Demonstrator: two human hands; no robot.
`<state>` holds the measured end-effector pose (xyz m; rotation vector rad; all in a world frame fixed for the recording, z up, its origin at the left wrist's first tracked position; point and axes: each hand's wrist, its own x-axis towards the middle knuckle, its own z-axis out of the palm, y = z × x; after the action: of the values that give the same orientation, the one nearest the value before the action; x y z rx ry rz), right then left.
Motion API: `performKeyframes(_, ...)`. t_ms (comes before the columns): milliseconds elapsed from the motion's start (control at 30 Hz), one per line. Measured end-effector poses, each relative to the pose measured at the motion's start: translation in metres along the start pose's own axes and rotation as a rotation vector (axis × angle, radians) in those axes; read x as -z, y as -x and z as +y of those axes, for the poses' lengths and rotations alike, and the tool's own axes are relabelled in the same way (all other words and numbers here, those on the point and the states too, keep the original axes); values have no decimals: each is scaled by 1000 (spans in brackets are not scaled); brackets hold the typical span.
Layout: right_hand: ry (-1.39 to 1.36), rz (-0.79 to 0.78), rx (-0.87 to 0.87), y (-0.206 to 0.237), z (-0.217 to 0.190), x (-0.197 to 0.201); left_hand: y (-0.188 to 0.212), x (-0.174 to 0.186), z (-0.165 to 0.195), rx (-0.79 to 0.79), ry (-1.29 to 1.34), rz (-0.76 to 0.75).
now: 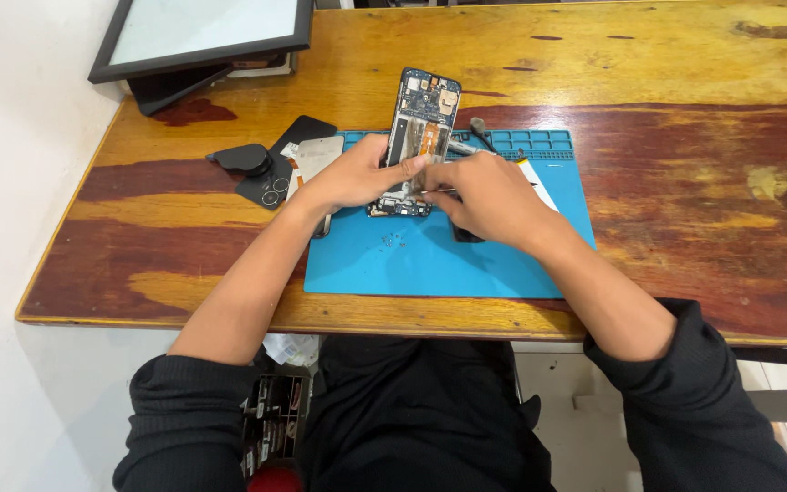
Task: The person disassembles a smartphone at a workbench, holding the opened phone in one hand while using a pry tool to detach internal components. They remove the battery, lift out parts with tweezers, and separate the mid-frame from the back cover.
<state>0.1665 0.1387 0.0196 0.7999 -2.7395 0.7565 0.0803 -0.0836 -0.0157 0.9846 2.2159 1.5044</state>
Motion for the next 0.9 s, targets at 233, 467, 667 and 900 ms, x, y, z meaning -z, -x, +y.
performKeyframes(233, 6, 70, 20, -1, 3, 6, 0, 1, 1, -11, -19, -1)
performKeyframes(467, 33, 90, 9, -1, 2, 5, -1, -1, 2, 9, -17, 7)
performKeyframes(667, 68, 50, -8, 0, 0, 5, 0, 0, 2, 2, -20, 7)
performKeyframes(900, 42, 34, -22, 0, -1, 1, -1, 2, -2, -22, -41, -1)
